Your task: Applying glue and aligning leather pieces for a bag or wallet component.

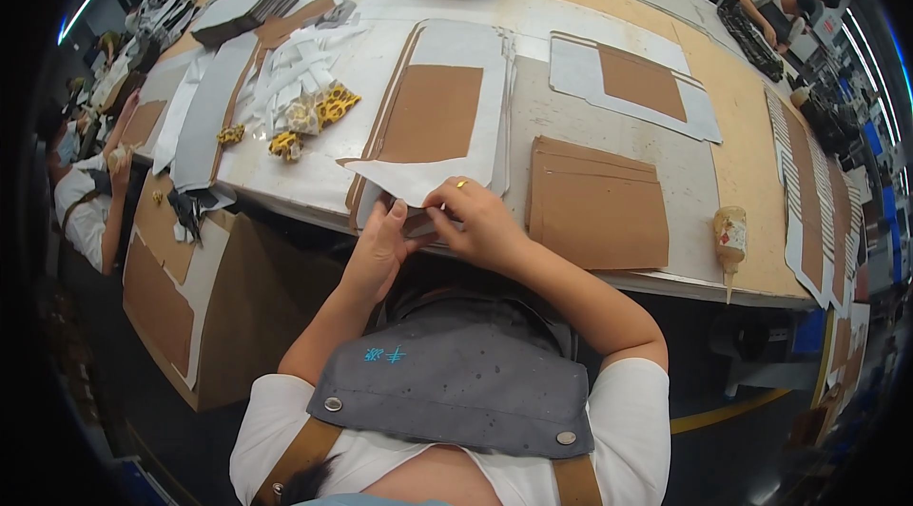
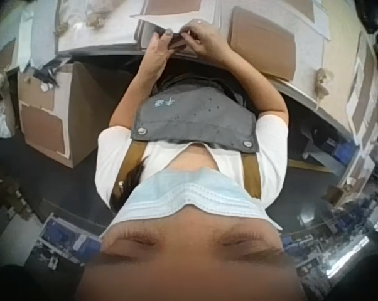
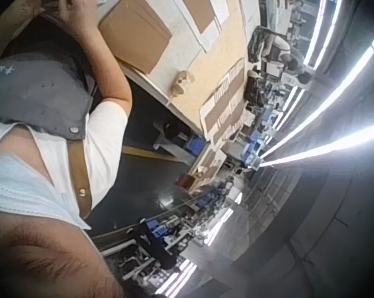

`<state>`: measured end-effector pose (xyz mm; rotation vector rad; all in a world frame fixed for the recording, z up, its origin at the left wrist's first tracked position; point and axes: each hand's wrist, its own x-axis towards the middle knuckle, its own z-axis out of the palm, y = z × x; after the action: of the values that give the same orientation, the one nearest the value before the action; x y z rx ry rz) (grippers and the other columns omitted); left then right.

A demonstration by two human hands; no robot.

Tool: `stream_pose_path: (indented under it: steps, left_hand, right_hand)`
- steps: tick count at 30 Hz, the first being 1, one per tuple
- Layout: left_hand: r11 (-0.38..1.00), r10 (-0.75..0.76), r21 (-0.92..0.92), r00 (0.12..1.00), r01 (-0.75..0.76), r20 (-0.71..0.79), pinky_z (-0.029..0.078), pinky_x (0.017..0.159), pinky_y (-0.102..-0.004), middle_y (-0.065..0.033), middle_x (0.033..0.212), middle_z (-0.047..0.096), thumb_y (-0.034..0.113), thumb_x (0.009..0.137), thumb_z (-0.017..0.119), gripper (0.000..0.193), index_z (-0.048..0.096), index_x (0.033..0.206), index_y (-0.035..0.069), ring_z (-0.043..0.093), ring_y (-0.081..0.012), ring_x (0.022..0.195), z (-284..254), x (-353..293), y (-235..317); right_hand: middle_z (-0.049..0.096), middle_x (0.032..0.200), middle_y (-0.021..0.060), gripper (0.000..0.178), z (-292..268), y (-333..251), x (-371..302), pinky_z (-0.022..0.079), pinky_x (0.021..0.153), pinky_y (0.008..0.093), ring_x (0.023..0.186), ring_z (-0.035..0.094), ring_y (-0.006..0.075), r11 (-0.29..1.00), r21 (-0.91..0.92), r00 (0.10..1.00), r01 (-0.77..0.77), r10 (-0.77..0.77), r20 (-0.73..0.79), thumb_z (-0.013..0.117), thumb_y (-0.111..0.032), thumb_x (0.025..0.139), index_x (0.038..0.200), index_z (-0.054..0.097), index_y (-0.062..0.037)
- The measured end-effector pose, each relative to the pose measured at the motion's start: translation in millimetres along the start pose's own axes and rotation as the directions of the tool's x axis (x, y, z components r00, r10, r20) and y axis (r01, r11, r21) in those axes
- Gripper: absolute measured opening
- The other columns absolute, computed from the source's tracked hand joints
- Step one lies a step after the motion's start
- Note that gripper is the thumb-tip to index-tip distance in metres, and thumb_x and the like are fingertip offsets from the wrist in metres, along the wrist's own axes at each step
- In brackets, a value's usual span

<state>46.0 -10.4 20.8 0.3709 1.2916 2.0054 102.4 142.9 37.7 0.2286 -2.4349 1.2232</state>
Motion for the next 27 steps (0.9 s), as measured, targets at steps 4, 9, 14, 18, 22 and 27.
stream_pose_path:
  steps: [4, 9, 14, 18, 22, 27]
  left_hand:
    - [0.994, 0.085, 0.079, 0.985, -0.073, -0.150, 0.043, 0.090, -0.0348, -0.0108, 0.119, 0.048, 0.016, 0.091, 0.052, 0.043, 0.034, 0.127, -0.001, 0.049, -0.0187, 0.110, -6.3, 16.9, 3.8]
    - [0.883, 0.340, 0.387, 0.930, -0.265, -0.137, 0.040, 0.091, -0.0290, -0.0121, 0.117, 0.050, 0.002, 0.085, 0.053, 0.041, 0.040, 0.123, -0.005, 0.048, -0.0174, 0.108, -8.6, 22.5, 26.9]
    - [0.929, 0.367, 0.120, 0.916, -0.351, -0.160, 0.045, 0.089, -0.0365, -0.0153, 0.113, 0.051, -0.003, 0.077, 0.056, 0.051, 0.037, 0.124, -0.005, 0.054, -0.0248, 0.103, 14.5, 16.4, 101.4]
    - [0.890, 0.447, 0.166, 0.884, -0.424, -0.135, 0.049, 0.083, -0.0381, -0.0165, 0.105, 0.055, -0.001, 0.072, 0.058, 0.052, 0.041, 0.121, -0.004, 0.059, -0.0265, 0.094, 35.8, 22.4, 138.5]
    - [0.855, 0.491, 0.221, 0.869, -0.469, -0.054, 0.050, 0.080, -0.0362, -0.0171, 0.102, 0.057, 0.003, 0.066, 0.056, 0.054, 0.044, 0.118, -0.005, 0.060, -0.0268, 0.090, 35.8, 41.5, 160.8]
    - [0.832, 0.534, 0.132, 0.843, -0.538, 0.068, 0.053, 0.075, -0.0344, -0.0202, 0.101, 0.057, 0.015, 0.068, 0.050, 0.054, 0.044, 0.116, -0.010, 0.062, -0.0268, 0.086, 30.5, 64.1, 198.6]
  right_hand:
    - [0.055, 0.080, 0.0116, 0.008, 6.8, -2.3, 0.6, 0.046, 0.067, 0.0356, 0.077, 0.055, 0.0289, 0.981, -0.028, 0.981, 0.194, -0.195, -0.014, 0.060, -0.004, 0.079, 0.086, 0.056, -0.0021]
    - [0.056, 0.074, 0.0101, 0.009, -24.0, -7.4, 2.7, 0.044, 0.062, 0.0309, 0.065, 0.054, 0.0199, 0.969, 0.242, 0.999, -0.046, 0.048, 0.000, 0.055, -0.010, 0.087, 0.086, 0.055, -0.0010]
    - [0.060, 0.086, 0.0098, 0.022, -68.7, 58.4, 40.7, 0.045, 0.066, 0.0278, 0.073, 0.055, 0.0147, 0.959, 0.150, 0.909, -0.240, 0.276, -0.312, 0.055, -0.021, 0.089, 0.094, 0.057, 0.0008]
    - [0.058, 0.103, 0.0138, 0.033, -79.8, 134.0, 65.3, 0.047, 0.075, 0.0315, 0.089, 0.057, 0.0193, 0.897, 0.178, 0.861, -0.405, 0.440, -0.257, 0.057, -0.025, 0.086, 0.106, 0.054, 0.0011]
    - [0.053, 0.115, 0.0127, 0.044, -76.6, 157.3, 88.9, 0.041, 0.092, 0.0305, 0.106, 0.052, 0.0195, 0.757, 0.364, 0.816, -0.543, 0.579, 0.013, 0.059, -0.019, 0.084, 0.121, 0.046, 0.0027]
    - [0.048, 0.122, 0.0179, 0.058, -64.0, 143.8, 107.6, 0.040, 0.093, 0.0322, 0.111, 0.049, 0.0251, 0.582, 0.610, 0.815, -0.537, 0.544, 0.199, 0.060, -0.023, 0.080, 0.127, 0.040, 0.0051]
